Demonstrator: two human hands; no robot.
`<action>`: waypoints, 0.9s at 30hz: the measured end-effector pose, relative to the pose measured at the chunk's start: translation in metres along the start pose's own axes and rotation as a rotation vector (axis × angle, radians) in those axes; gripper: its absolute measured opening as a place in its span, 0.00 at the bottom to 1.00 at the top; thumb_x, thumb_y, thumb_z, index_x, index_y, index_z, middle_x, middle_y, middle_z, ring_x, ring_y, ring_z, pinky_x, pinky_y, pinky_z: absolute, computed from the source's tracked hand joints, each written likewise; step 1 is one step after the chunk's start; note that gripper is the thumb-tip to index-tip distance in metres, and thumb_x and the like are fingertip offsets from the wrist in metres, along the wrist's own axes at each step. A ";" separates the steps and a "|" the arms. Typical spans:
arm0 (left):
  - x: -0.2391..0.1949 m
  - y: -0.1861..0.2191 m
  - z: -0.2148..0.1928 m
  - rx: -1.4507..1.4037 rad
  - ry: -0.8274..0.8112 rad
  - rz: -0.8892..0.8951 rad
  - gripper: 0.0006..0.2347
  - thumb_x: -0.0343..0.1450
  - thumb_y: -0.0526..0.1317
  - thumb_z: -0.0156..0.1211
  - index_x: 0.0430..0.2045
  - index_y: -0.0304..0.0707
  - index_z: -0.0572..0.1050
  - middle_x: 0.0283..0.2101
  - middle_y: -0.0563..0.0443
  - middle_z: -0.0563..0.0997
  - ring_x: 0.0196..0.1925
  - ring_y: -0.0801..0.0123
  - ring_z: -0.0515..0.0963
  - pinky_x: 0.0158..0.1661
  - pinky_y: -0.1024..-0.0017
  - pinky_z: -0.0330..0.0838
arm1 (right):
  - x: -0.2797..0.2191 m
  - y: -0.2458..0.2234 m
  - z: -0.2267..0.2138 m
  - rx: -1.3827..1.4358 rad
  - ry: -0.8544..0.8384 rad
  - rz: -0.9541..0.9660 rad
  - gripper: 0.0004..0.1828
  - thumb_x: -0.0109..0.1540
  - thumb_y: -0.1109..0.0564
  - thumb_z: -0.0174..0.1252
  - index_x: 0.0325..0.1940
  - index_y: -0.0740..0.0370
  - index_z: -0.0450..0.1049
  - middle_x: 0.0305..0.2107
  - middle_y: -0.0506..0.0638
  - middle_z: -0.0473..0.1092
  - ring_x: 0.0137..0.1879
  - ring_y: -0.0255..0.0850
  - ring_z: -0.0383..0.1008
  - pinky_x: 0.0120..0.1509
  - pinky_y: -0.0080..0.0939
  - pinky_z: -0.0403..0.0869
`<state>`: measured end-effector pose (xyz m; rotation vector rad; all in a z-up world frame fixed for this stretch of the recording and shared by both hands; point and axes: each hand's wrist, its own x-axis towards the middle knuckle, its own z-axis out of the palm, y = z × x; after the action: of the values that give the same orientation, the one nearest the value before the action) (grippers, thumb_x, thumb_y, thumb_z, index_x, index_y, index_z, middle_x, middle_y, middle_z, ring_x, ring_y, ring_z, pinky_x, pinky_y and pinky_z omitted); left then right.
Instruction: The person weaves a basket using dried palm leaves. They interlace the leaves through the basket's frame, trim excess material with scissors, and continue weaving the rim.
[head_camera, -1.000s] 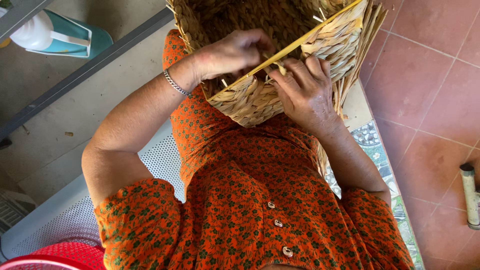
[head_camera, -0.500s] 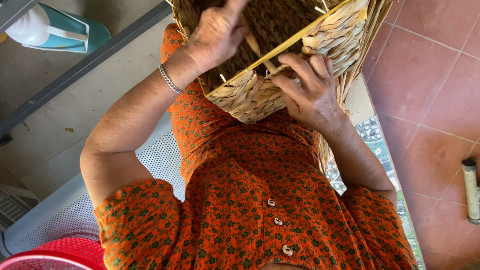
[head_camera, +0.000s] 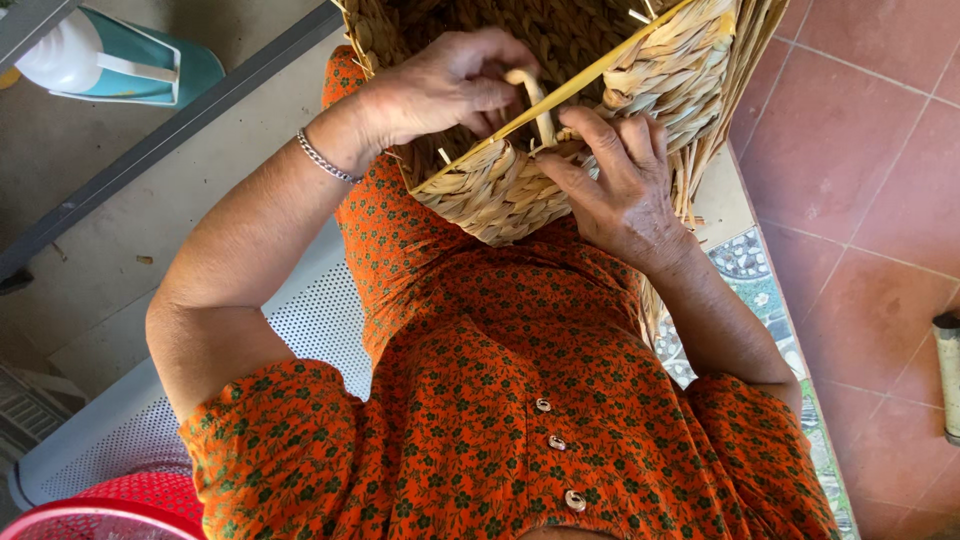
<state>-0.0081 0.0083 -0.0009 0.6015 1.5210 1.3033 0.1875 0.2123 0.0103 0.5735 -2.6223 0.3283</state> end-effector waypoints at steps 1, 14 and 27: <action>-0.001 0.001 0.002 -0.009 -0.058 0.073 0.12 0.71 0.33 0.60 0.49 0.39 0.74 0.44 0.51 0.82 0.43 0.72 0.83 0.46 0.72 0.82 | 0.000 -0.001 0.000 0.004 -0.005 0.004 0.15 0.64 0.65 0.63 0.52 0.51 0.81 0.63 0.52 0.65 0.56 0.43 0.62 0.60 0.46 0.63; 0.024 -0.002 0.016 0.051 -0.144 0.087 0.12 0.64 0.26 0.70 0.39 0.35 0.79 0.38 0.54 0.83 0.40 0.75 0.84 0.42 0.76 0.83 | 0.006 -0.010 -0.012 0.053 -0.013 0.048 0.17 0.58 0.68 0.62 0.51 0.63 0.78 0.65 0.55 0.64 0.57 0.47 0.63 0.61 0.48 0.68; 0.023 -0.004 0.011 0.095 -0.204 0.141 0.15 0.66 0.27 0.67 0.47 0.35 0.81 0.42 0.53 0.85 0.44 0.75 0.84 0.48 0.75 0.82 | 0.005 -0.012 0.010 0.056 0.151 0.103 0.16 0.65 0.58 0.75 0.46 0.62 0.72 0.61 0.52 0.69 0.51 0.41 0.66 0.55 0.45 0.66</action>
<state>-0.0057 0.0319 -0.0123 0.8895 1.3974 1.2383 0.1852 0.1973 0.0051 0.4155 -2.5085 0.4606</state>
